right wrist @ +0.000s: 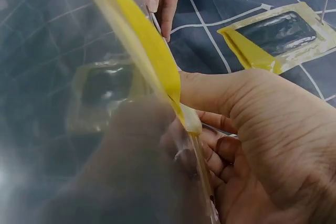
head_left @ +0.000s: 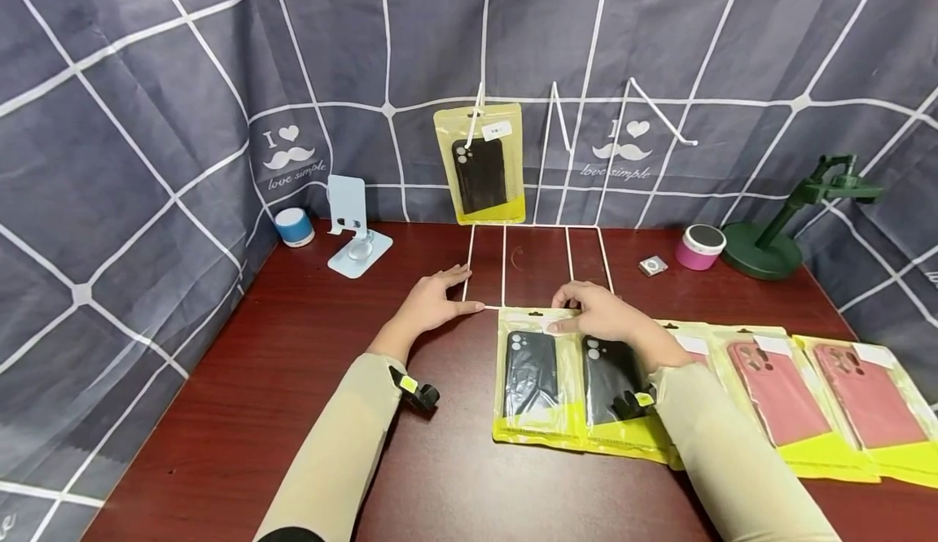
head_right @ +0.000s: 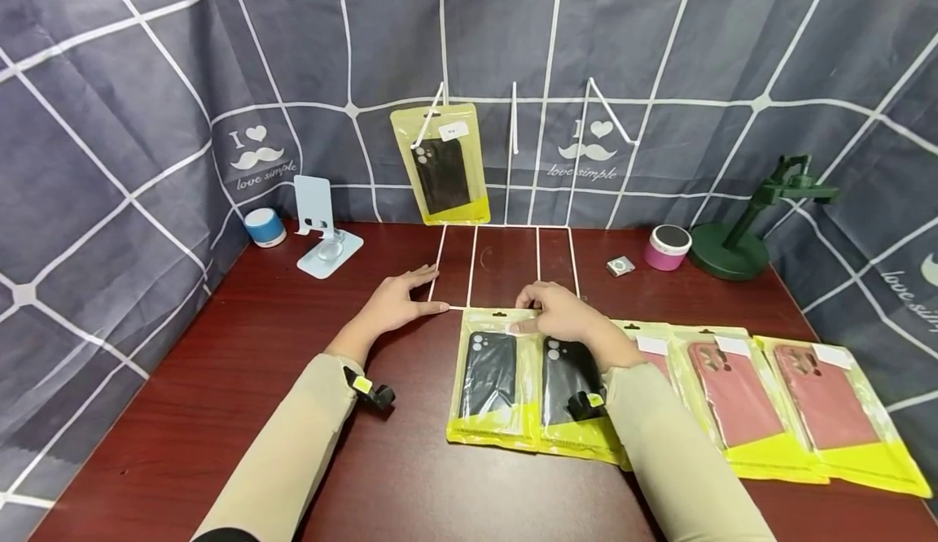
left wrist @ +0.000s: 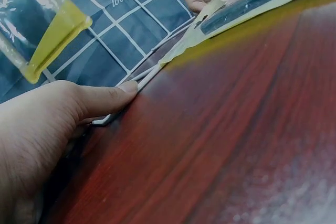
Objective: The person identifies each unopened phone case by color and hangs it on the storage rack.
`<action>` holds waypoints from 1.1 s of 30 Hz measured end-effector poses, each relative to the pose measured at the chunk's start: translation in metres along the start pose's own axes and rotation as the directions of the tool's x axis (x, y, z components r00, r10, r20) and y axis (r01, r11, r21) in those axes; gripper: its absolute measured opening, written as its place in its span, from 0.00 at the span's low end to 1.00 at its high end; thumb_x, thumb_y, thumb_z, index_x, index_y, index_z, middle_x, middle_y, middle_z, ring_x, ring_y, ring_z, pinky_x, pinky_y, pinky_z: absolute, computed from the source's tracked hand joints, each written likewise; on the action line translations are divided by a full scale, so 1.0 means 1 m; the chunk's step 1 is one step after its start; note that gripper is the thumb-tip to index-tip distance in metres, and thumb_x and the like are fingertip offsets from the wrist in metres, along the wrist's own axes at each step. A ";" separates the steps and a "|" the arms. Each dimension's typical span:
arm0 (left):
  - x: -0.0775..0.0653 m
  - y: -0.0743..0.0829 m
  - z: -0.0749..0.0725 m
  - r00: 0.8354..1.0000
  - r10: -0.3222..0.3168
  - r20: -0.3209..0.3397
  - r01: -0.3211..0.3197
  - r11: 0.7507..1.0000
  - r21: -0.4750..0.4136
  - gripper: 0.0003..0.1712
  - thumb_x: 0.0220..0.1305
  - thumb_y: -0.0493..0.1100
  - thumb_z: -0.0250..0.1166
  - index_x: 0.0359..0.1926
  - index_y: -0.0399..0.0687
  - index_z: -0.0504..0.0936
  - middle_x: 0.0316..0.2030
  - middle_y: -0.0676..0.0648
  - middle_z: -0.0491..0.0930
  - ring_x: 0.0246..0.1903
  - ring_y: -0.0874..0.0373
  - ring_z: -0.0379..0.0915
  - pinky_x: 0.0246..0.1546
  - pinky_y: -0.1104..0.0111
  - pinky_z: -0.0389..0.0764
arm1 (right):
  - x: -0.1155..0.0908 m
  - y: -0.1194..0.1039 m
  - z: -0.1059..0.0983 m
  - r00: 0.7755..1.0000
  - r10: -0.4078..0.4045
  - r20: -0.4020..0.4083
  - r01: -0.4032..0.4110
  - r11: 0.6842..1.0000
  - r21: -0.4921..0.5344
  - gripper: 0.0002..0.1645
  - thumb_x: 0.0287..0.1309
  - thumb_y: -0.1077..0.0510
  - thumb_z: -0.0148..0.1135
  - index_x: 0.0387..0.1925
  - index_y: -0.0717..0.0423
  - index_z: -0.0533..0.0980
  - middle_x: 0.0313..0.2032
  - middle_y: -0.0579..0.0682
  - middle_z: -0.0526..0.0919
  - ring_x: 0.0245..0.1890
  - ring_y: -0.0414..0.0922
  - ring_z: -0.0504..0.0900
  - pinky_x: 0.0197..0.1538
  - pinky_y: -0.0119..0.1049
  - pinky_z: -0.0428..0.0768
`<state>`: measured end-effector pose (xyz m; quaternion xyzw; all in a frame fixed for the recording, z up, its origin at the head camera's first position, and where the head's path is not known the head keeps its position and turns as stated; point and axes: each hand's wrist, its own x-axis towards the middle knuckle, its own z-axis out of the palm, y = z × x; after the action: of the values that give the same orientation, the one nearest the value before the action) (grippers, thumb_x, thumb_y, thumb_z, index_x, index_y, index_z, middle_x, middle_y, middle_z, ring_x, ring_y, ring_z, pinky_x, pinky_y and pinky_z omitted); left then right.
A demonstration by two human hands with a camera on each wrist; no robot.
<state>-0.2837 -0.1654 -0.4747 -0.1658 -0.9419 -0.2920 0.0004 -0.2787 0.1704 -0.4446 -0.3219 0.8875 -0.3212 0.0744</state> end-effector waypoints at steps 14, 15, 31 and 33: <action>-0.001 0.000 0.000 1.000 -0.001 -0.002 0.001 1.000 -0.015 0.50 0.56 0.72 0.68 0.74 0.55 0.68 0.74 0.49 0.63 0.74 0.46 0.54 0.72 0.47 0.57 | 0.000 0.014 0.006 0.994 -0.100 -0.035 0.102 0.994 0.038 0.10 0.60 0.49 0.72 0.25 0.40 0.80 0.36 0.41 0.79 0.40 0.44 0.74 0.43 0.42 0.73; -0.001 0.001 0.000 1.000 -0.002 0.002 0.002 1.000 -0.016 0.50 0.56 0.72 0.68 0.74 0.55 0.68 0.74 0.49 0.62 0.74 0.46 0.54 0.72 0.47 0.57 | 0.000 0.015 0.006 0.994 -0.101 -0.038 0.103 0.994 0.045 0.11 0.59 0.48 0.72 0.23 0.39 0.79 0.36 0.41 0.80 0.40 0.43 0.75 0.43 0.41 0.74; -0.001 0.000 0.001 1.000 -0.011 0.009 0.011 1.000 -0.013 0.52 0.54 0.76 0.66 0.73 0.55 0.69 0.74 0.49 0.63 0.74 0.47 0.54 0.72 0.49 0.57 | -0.001 0.021 0.005 0.987 -0.126 -0.099 0.130 0.991 0.037 0.02 0.64 0.56 0.67 0.35 0.44 0.84 0.32 0.40 0.79 0.36 0.42 0.75 0.40 0.39 0.74; -0.001 0.000 0.000 1.000 -0.006 0.007 0.006 1.000 -0.015 0.52 0.54 0.75 0.66 0.73 0.55 0.69 0.74 0.49 0.63 0.74 0.47 0.54 0.72 0.48 0.57 | -0.002 0.020 0.006 0.987 -0.098 -0.125 0.105 0.993 0.047 0.02 0.65 0.55 0.66 0.35 0.43 0.84 0.29 0.40 0.78 0.31 0.42 0.74 0.35 0.37 0.73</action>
<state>-0.2831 -0.1652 -0.4750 -0.1639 -0.9402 -0.2984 -0.0048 -0.2857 0.1807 -0.4616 -0.3444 0.8639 -0.3674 0.0120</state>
